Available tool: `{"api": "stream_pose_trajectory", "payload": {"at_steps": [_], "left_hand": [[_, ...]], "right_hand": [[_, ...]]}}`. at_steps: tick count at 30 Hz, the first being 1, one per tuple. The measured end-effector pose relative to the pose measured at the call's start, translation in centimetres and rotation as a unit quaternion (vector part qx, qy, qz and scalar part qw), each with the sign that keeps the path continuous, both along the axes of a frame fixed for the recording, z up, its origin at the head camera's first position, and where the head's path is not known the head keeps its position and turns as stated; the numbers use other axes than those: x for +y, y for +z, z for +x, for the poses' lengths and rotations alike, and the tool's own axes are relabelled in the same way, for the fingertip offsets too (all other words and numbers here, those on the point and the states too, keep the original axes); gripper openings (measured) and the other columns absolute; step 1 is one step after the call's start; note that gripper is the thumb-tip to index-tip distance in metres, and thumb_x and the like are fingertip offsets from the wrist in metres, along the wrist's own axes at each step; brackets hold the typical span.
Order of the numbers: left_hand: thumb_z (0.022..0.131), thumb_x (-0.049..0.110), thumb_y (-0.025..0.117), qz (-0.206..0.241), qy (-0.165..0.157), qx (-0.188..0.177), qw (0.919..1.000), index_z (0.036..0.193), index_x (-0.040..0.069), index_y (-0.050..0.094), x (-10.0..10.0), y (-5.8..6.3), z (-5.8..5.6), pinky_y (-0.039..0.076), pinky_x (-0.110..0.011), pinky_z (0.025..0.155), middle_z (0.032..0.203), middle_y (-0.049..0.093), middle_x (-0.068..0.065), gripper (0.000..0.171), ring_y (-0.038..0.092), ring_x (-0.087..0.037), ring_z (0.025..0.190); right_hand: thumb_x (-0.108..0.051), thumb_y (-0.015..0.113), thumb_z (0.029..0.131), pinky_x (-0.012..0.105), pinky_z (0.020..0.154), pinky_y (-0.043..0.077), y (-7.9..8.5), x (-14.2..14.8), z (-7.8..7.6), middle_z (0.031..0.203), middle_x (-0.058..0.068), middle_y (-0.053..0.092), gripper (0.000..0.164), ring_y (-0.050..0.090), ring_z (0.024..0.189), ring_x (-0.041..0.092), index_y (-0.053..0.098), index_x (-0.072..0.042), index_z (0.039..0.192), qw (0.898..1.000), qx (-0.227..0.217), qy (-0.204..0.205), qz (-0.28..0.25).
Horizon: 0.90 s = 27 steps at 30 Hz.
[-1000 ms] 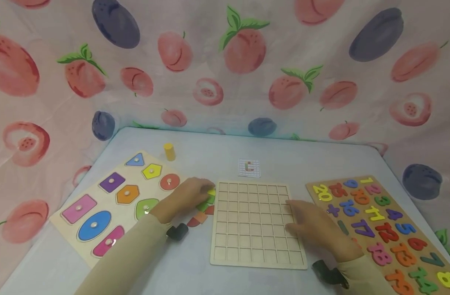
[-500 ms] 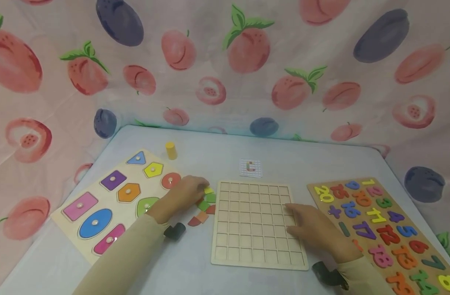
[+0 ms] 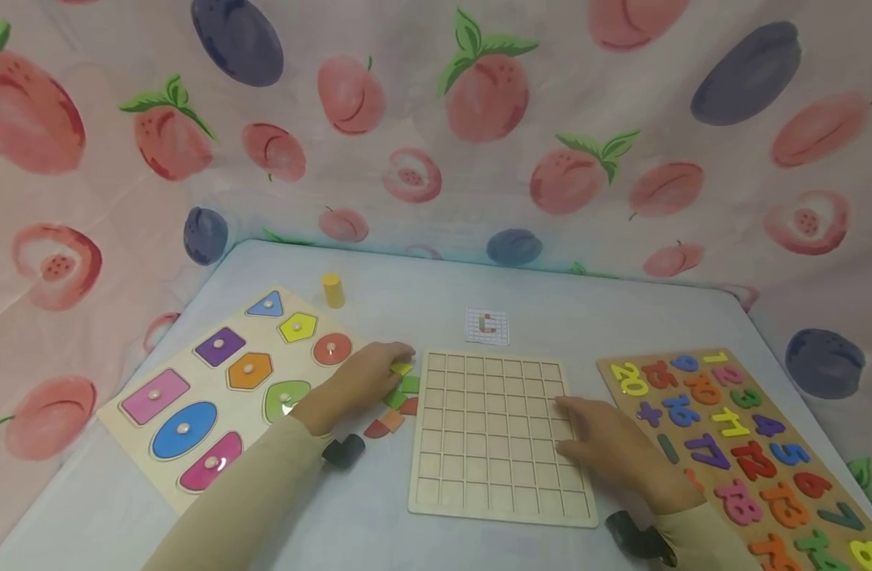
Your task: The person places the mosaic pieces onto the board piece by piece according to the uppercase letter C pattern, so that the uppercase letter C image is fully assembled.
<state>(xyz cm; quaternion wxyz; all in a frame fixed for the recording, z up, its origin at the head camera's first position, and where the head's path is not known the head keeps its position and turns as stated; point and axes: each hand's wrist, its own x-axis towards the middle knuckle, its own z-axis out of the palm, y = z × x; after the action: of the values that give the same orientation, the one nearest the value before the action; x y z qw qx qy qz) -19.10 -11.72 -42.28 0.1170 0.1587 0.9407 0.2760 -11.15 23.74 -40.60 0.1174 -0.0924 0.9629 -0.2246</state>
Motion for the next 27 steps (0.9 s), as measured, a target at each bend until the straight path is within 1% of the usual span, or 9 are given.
{"api": "stream_pose_trajectory", "payload": {"at_steps": [4, 7, 12, 16, 19, 22, 27], "left_hand": [[0.096, 0.007, 0.063, -0.012, 0.001, 0.012, 0.9999, 0.139, 0.011, 0.058, -0.01, 0.09, 0.05, 0.039, -0.041, 0.11, 0.139, 0.058, -0.005, 0.044, 0.051, -0.022, 0.127], [0.096, 0.008, 0.065, -0.015, 0.002, 0.016, 0.9998, 0.139, 0.01, 0.058, -0.05, 0.04, 0.1, 0.038, -0.042, 0.111, 0.141, 0.057, -0.005, 0.044, 0.049, -0.023, 0.132], [0.095, 0.008, 0.066, -0.02, 0.005, 0.015, 0.9997, 0.136, 0.01, 0.06, -0.04, 0.03, 0.12, 0.04, -0.042, 0.109, 0.136, 0.06, -0.005, 0.041, 0.053, -0.023, 0.126], [0.094, 0.009, 0.067, -0.026, 0.009, 0.015, 0.9995, 0.136, 0.009, 0.06, 0.01, 0.03, 0.08, 0.041, -0.042, 0.109, 0.136, 0.059, -0.006, 0.042, 0.052, -0.024, 0.127], [0.094, 0.009, 0.065, -0.02, 0.02, 0.014, 0.9995, 0.137, 0.008, 0.059, 0.04, 0.12, 0.04, 0.041, -0.042, 0.108, 0.136, 0.059, -0.006, 0.044, 0.052, -0.023, 0.125], [0.093, 0.01, 0.063, -0.013, 0.026, 0.016, 0.9994, 0.137, 0.008, 0.057, 0.07, 0.33, 0.04, 0.043, -0.041, 0.107, 0.135, 0.058, -0.007, 0.045, 0.052, -0.022, 0.12], [0.092, 0.008, 0.062, 0.002, 0.015, 0.019, 0.9997, 0.136, 0.006, 0.057, 0.31, 0.52, -0.05, 0.046, -0.038, 0.103, 0.13, 0.058, -0.007, 0.044, 0.052, -0.021, 0.111]], "right_hand": [[-0.021, 0.08, 0.082, 0.061, 0.106, 0.036, 0.02, 0.01, 0.01, 0.138, 0.021, 0.057, 0.064, 0.047, 0.13, 0.046, 0.056, -0.001, 0.138, 1.0, 0.004, 0.0, -0.003], [-0.021, 0.08, 0.082, 0.061, 0.106, 0.036, 0.04, 0.02, 0.03, 0.138, 0.021, 0.056, 0.064, 0.047, 0.13, 0.046, 0.056, -0.001, 0.138, 1.0, 0.004, 0.001, -0.003], [-0.021, 0.08, 0.083, 0.061, 0.106, 0.036, 0.05, 0.05, 0.05, 0.138, 0.021, 0.056, 0.064, 0.047, 0.13, 0.046, 0.056, -0.001, 0.138, 1.0, 0.005, 0.003, -0.004], [-0.021, 0.08, 0.082, 0.061, 0.105, 0.037, 0.07, 0.07, 0.07, 0.138, 0.022, 0.057, 0.064, 0.047, 0.129, 0.046, 0.057, -0.001, 0.138, 1.0, 0.005, 0.001, -0.005], [-0.021, 0.08, 0.082, 0.062, 0.105, 0.037, 0.0, 0.08, 0.09, 0.138, 0.022, 0.056, 0.064, 0.047, 0.129, 0.046, 0.057, -0.001, 0.138, 1.0, 0.005, -0.002, -0.004], [-0.022, 0.08, 0.082, 0.062, 0.106, 0.036, -0.09, 0.13, 0.07, 0.138, 0.021, 0.056, 0.064, 0.047, 0.13, 0.046, 0.057, -0.001, 0.138, 1.0, 0.006, -0.002, -0.005], [-0.022, 0.08, 0.083, 0.062, 0.106, 0.035, -0.09, 0.14, 0.1, 0.14, 0.021, 0.055, 0.065, 0.045, 0.131, 0.046, 0.056, -0.002, 0.139, 1.0, 0.002, -0.004, -0.008]]}}
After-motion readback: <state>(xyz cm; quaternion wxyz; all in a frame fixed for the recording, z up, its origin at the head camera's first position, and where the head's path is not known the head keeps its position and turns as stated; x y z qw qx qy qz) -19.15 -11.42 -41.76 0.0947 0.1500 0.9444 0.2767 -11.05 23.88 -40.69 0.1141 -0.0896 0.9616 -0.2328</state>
